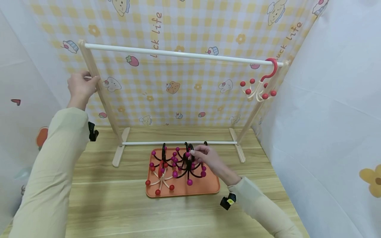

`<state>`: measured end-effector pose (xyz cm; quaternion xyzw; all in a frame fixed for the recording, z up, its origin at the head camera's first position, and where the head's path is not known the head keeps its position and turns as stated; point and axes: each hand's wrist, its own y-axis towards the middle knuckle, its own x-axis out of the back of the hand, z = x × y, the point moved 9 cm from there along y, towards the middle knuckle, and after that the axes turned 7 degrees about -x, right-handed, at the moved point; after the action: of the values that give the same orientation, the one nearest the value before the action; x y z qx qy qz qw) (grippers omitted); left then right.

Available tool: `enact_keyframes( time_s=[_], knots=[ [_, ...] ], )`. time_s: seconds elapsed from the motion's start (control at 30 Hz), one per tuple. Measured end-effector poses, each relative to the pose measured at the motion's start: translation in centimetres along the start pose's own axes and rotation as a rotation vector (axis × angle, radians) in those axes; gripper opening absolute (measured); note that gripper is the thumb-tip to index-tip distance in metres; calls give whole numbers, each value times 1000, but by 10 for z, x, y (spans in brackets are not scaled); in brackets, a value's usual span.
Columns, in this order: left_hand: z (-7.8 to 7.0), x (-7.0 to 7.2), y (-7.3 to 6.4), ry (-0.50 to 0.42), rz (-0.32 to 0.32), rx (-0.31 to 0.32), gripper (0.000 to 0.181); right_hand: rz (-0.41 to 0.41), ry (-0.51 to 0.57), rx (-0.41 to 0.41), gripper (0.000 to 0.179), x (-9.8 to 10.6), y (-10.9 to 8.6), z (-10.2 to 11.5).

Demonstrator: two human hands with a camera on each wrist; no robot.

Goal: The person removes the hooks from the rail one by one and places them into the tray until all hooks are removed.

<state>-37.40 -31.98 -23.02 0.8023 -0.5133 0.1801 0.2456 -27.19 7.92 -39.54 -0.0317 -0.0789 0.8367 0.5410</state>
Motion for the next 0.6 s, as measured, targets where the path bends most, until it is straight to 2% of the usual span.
enact_keyframes(
  time_s=[0.27, 0.47, 0.6],
  knots=[
    [0, 0, 1, 6, -2, -7, 53, -5, -17, -59, 23, -6, -1, -26],
    [1, 0, 0, -6, 3, -4, 54, -25, 13, -34, 22, -6, 1, -38],
    [0, 0, -1, -15, 5, 0, 54, -40, -2, -46, 20, -6, 4, -47]
  ],
)
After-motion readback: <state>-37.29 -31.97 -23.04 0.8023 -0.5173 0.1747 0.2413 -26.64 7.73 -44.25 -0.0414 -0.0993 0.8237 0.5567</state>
